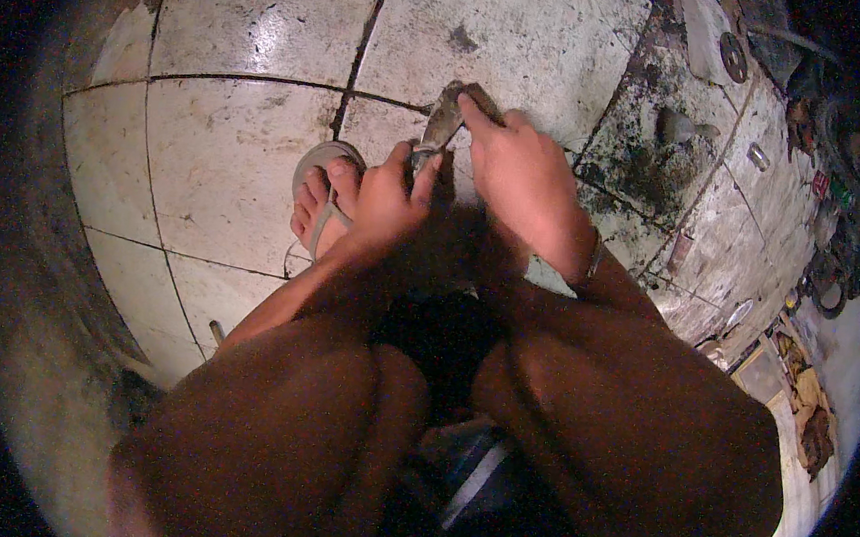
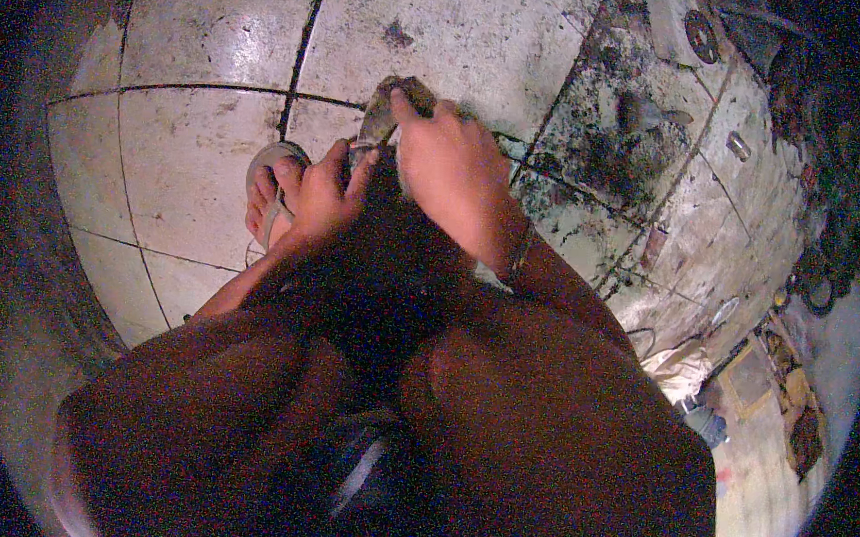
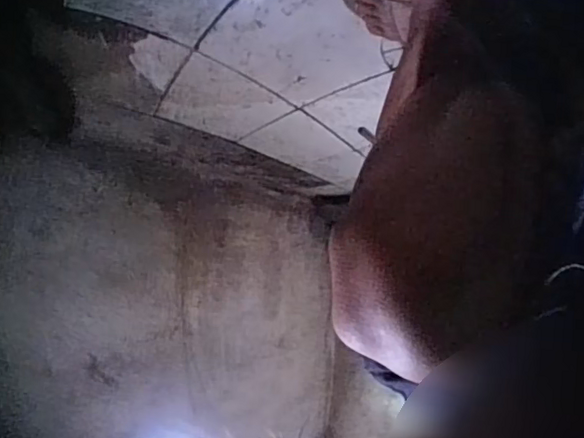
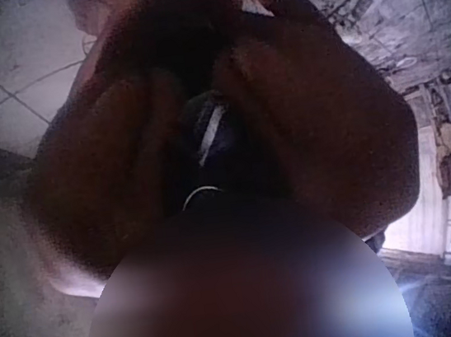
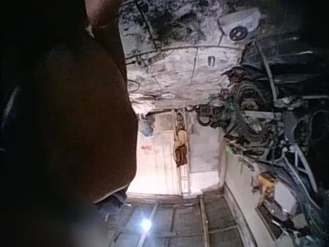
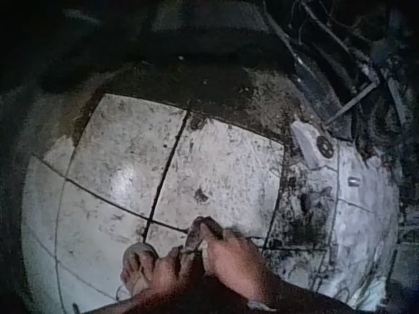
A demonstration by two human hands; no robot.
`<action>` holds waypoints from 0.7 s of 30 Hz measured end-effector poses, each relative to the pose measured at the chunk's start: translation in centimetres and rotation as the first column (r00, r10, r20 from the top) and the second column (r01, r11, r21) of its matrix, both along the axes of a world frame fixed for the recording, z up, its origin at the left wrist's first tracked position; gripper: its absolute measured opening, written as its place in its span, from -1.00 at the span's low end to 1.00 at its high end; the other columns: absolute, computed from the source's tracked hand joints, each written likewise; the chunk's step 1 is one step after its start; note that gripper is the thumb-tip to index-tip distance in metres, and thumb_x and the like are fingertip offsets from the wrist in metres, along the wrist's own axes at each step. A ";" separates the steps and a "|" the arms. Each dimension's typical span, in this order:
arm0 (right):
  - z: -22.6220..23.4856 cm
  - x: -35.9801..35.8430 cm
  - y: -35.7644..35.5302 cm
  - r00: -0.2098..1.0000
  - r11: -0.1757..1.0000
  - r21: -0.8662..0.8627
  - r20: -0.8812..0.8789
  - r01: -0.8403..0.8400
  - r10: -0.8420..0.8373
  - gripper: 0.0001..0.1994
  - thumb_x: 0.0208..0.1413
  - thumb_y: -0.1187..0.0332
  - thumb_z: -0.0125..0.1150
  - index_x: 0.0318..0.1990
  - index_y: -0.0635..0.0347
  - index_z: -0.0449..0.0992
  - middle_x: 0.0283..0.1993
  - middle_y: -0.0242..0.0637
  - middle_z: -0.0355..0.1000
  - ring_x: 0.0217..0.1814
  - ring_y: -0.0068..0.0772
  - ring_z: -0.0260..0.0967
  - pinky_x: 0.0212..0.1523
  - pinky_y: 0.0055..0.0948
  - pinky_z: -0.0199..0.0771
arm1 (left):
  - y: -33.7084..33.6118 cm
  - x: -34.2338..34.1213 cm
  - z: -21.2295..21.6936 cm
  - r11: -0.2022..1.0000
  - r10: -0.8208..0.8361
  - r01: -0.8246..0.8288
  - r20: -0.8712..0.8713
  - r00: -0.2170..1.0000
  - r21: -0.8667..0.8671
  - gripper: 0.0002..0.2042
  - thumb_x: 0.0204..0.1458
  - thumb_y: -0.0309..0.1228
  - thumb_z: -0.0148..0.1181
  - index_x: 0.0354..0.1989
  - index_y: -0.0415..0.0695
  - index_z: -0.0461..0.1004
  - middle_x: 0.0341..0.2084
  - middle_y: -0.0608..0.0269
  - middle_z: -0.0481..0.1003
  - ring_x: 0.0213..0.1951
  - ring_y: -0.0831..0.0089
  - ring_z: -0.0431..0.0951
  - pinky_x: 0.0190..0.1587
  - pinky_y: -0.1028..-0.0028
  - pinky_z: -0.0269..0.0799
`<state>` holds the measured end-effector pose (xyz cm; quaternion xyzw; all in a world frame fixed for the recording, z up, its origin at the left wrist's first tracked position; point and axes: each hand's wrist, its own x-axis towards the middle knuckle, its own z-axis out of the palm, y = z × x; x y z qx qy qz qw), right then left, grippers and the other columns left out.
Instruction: The person scrapes grout lines between floor tiles using a metal scraper held in the right hand while stabilizing with the left hand. The person remains crouched over the tiled floor throughout the clip.
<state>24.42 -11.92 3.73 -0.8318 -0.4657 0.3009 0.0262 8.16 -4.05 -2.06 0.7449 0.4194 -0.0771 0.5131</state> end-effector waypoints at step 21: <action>-0.6 -0.3 -0.3 0.996 0.996 -0.039 -0.039 -0.080 0.079 -0.53 0.21 0.38 0.06 0.31 0.05 0.42 -0.21 0.17 0.50 -0.30 0.25 0.55 -0.23 0.08 0.60 | -0.3 0.0 -0.6 0.993 0.020 -0.023 0.028 0.999 0.115 -0.63 0.26 -0.15 0.17 -0.14 -0.31 0.48 -0.59 -0.19 0.54 -0.52 -0.09 0.60 -0.41 0.09 0.44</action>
